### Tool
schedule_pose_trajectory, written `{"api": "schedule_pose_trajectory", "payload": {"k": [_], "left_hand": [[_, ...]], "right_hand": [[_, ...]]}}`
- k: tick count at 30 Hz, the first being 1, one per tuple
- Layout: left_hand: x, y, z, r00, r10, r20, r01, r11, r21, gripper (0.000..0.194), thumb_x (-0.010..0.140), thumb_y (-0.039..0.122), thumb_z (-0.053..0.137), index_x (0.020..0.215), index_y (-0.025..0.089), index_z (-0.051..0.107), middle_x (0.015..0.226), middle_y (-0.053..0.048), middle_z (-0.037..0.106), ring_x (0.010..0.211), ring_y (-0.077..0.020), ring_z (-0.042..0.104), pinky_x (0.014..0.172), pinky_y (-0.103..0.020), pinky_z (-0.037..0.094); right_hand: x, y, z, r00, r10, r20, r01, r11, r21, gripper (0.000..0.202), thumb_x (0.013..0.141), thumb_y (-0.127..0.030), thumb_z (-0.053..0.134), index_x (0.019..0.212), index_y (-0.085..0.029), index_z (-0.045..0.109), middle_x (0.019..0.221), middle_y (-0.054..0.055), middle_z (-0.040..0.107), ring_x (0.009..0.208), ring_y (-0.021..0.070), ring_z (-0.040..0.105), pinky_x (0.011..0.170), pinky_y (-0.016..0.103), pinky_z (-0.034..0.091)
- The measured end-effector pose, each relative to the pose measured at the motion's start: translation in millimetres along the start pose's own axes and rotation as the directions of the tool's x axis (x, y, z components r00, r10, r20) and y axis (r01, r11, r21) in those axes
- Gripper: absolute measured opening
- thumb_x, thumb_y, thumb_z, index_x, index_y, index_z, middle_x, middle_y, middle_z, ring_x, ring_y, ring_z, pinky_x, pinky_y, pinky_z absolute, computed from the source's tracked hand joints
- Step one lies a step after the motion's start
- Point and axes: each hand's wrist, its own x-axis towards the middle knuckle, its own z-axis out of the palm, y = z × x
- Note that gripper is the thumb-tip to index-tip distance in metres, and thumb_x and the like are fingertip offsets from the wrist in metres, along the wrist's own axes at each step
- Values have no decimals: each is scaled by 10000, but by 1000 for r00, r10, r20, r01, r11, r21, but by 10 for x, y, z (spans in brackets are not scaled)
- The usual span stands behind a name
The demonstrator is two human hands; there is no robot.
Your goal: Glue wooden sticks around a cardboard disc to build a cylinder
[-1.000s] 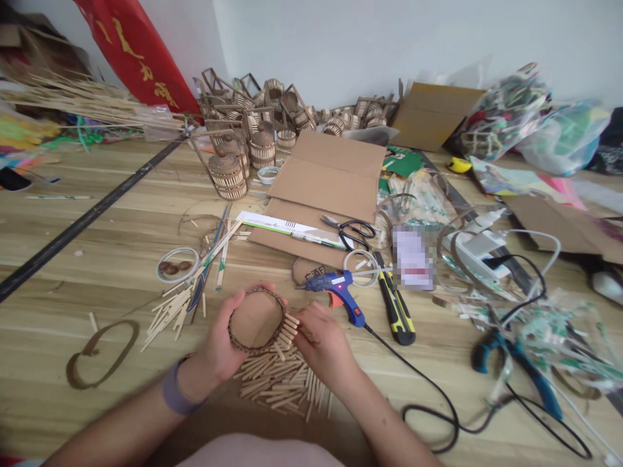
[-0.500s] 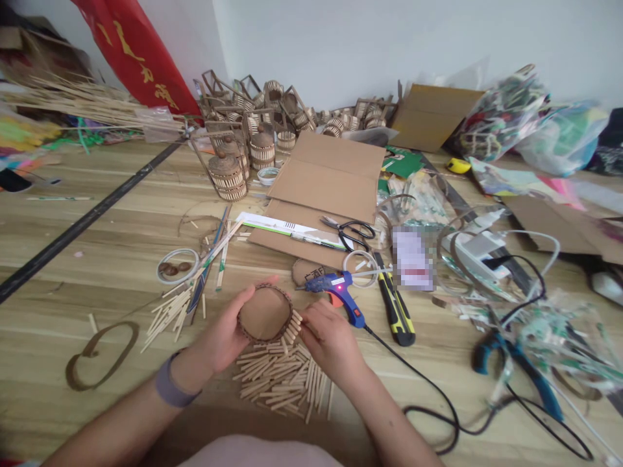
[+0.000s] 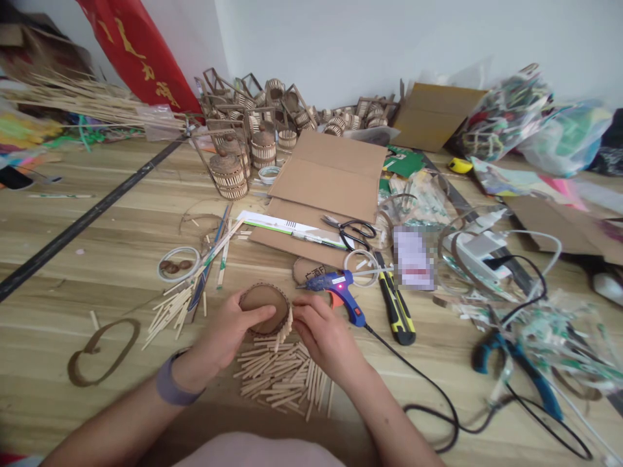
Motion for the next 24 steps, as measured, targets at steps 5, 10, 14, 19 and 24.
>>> {"api": "schedule_pose_trajectory", "payload": {"k": [5, 10, 14, 19, 24], "left_hand": [[19, -30, 23, 998, 7, -66, -6, 1000, 14, 328, 612, 211, 819, 917, 143, 718, 841, -47, 760, 784, -217, 690, 717, -295, 534], [18, -57, 32, 997, 2, -78, 0, 1000, 30, 364, 604, 215, 819, 942, 146, 705, 866, -57, 758, 807, -222, 687, 730, -303, 530], [4, -62, 37, 994, 3, -109, 1, 999, 36, 385, 598, 211, 830, 953, 148, 697, 869, -57, 755, 821, -228, 685, 736, -304, 524], [9, -87, 33, 992, -9, -129, 11, 1000, 15, 397, 583, 189, 837, 953, 157, 700, 869, -55, 753, 833, -235, 684, 749, -311, 519], [19, -100, 31, 993, -7, -122, 8, 1000, 3, 398, 578, 199, 844, 948, 160, 701, 850, -48, 751, 814, -229, 683, 736, -305, 516]], "right_hand": [[-39, 4, 66, 978, 196, -75, -189, 977, 99, 190, 904, -191, 535, 1056, -233, 641, 908, 59, 721, 793, 185, 703, 702, 295, 584], [-22, -39, 109, 980, 160, -118, -145, 982, 120, 337, 920, -176, 500, 1206, -243, 666, 894, 59, 745, 796, 183, 710, 704, 284, 585], [-23, -46, 128, 980, 122, -159, -101, 985, 137, 341, 915, -148, 511, 1184, -245, 697, 876, 60, 751, 777, 177, 717, 669, 269, 587], [-66, -14, 162, 979, 126, -161, -99, 982, 164, 358, 911, -140, 519, 1197, -260, 698, 921, 64, 766, 837, 195, 731, 689, 280, 595], [-66, -21, 171, 977, 129, -170, -95, 976, 193, 359, 911, -137, 522, 1197, -258, 700, 924, 71, 764, 835, 192, 731, 695, 283, 597]]}}
